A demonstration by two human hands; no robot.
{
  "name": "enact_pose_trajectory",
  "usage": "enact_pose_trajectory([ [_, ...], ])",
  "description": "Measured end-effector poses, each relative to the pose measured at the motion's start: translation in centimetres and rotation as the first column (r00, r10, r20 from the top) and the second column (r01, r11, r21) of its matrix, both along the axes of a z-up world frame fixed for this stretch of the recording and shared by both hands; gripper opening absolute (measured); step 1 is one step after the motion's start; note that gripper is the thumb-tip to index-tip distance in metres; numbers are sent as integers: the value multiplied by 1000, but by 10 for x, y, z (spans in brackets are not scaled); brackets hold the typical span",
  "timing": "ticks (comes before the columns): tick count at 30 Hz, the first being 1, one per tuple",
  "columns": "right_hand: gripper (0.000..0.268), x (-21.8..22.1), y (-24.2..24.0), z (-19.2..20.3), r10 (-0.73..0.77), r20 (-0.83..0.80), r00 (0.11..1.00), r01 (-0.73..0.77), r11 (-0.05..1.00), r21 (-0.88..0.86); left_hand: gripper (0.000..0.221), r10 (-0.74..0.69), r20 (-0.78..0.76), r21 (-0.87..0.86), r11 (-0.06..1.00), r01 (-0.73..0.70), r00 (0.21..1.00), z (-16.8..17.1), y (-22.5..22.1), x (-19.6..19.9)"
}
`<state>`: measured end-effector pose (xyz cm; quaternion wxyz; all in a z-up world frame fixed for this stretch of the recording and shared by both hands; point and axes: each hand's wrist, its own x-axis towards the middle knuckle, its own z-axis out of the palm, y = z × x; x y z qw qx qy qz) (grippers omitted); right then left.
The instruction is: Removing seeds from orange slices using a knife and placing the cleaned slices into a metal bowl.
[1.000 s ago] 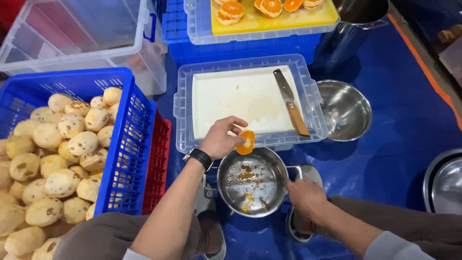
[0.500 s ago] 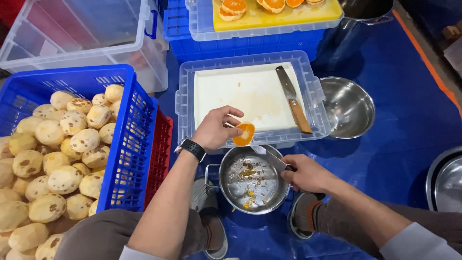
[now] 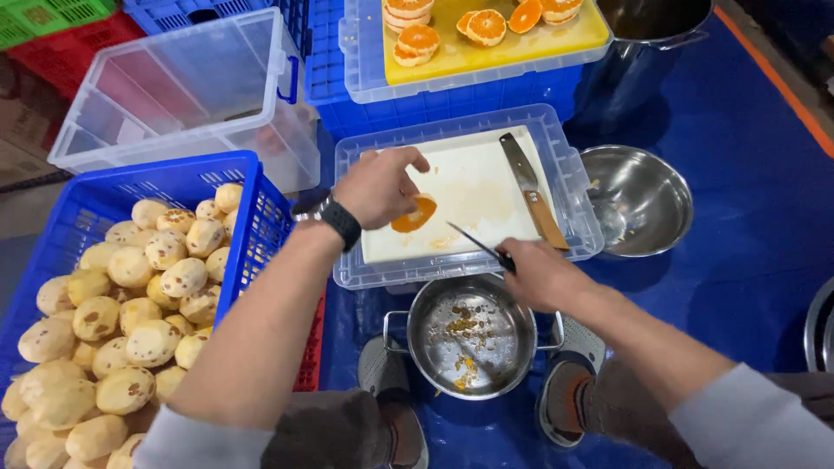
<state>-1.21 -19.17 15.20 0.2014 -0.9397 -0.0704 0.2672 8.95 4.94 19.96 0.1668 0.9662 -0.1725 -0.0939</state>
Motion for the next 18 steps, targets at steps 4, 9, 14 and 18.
enact_pose_trajectory([
  [4,48,38,-1,0,34,67,997,-28,997,-78,56,-16,-40,35,999,17,999,51,-11,1],
  [9,47,70,-10,20,155,195,969,-115,973,-202,68,-31,-26,97,995,34,999,62,-15,36],
  [14,48,99,-25,3,230,145,962,-190,951,-244,59,-41,-132,0,999,41,990,37,-24,60],
  [18,45,120,-50,-47,194,58,979,-175,955,-238,38,14,-357,-275,954,-119,934,-17,-39,88],
])
